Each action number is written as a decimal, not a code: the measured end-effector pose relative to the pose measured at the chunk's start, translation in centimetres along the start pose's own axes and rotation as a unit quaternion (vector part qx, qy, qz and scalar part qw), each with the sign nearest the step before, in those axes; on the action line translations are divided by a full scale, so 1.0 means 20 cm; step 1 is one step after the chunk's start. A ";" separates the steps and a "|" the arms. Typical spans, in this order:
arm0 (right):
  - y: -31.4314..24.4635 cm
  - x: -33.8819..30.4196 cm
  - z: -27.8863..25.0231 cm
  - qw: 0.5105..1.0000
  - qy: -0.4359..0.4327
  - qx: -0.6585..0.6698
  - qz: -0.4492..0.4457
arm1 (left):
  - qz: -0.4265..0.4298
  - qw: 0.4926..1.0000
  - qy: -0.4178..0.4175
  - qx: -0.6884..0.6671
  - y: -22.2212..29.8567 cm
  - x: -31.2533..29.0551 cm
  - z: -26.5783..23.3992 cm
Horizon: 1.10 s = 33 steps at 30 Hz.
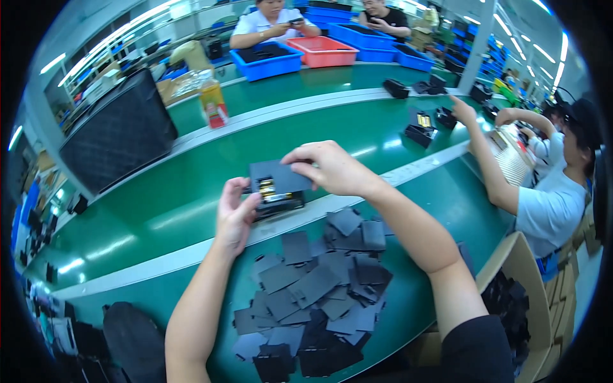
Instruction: Assemble battery packs by placing cell units into plastic enclosures and closing them.
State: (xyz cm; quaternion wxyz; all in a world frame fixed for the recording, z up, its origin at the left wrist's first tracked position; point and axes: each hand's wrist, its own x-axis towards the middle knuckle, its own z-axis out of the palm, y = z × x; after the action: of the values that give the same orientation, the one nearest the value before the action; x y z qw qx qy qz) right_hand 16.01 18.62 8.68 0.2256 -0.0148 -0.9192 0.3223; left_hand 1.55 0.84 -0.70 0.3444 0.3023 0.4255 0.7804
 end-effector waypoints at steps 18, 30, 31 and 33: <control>-0.06 0.00 0.19 0.990 0.057 0.101 0.075 | 0.008 0.998 -0.038 -0.039 0.02 -0.01 0.01; 0.06 0.01 0.29 0.979 0.184 -0.040 -0.078 | 0.017 1.000 -0.012 -0.012 0.06 -0.02 0.05; 0.06 0.00 0.26 0.978 0.188 -0.051 -0.070 | 0.010 1.000 -0.009 -0.015 0.07 -0.03 0.08; 0.02 -0.01 0.23 0.978 -0.022 0.133 0.158 | 0.020 0.999 -0.029 -0.007 0.05 -0.02 0.04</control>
State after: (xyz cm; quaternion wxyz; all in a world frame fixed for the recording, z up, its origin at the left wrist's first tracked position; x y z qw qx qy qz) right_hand 14.14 16.35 5.23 0.1513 -0.1226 -0.8588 0.4739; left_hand 2.22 0.53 0.47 0.3432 0.3303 0.4038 0.7811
